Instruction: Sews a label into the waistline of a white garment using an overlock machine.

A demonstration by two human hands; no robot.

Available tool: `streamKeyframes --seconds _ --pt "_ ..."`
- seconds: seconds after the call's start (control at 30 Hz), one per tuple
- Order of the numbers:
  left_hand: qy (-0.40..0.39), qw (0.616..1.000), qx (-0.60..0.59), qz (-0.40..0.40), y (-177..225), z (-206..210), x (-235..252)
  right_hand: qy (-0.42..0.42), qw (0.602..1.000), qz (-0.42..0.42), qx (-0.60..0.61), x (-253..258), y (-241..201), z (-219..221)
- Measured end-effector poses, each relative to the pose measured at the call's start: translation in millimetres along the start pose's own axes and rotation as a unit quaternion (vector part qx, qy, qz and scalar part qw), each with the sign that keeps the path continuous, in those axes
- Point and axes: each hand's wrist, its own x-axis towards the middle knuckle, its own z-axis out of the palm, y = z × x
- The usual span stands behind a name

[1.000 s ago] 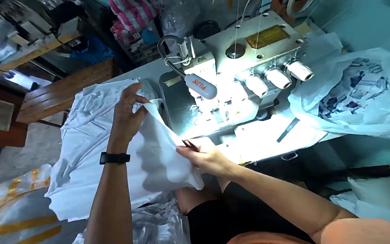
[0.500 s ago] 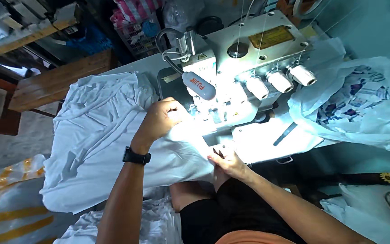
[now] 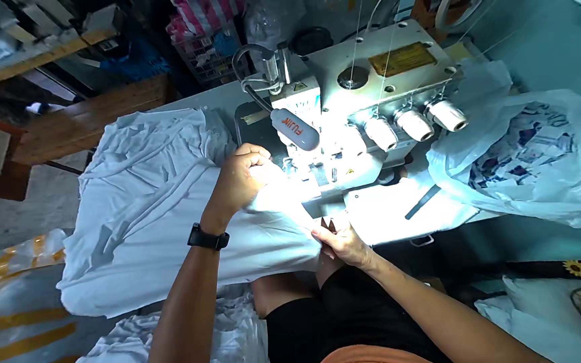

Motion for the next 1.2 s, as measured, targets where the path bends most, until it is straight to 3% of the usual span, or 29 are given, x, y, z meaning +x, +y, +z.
streamKeyframes --seconds 1.2 --pt "0.013 0.999 -0.005 -0.04 -1.2 3.1 -2.6 0.002 1.0 -0.003 0.02 2.0 1.4 -0.6"
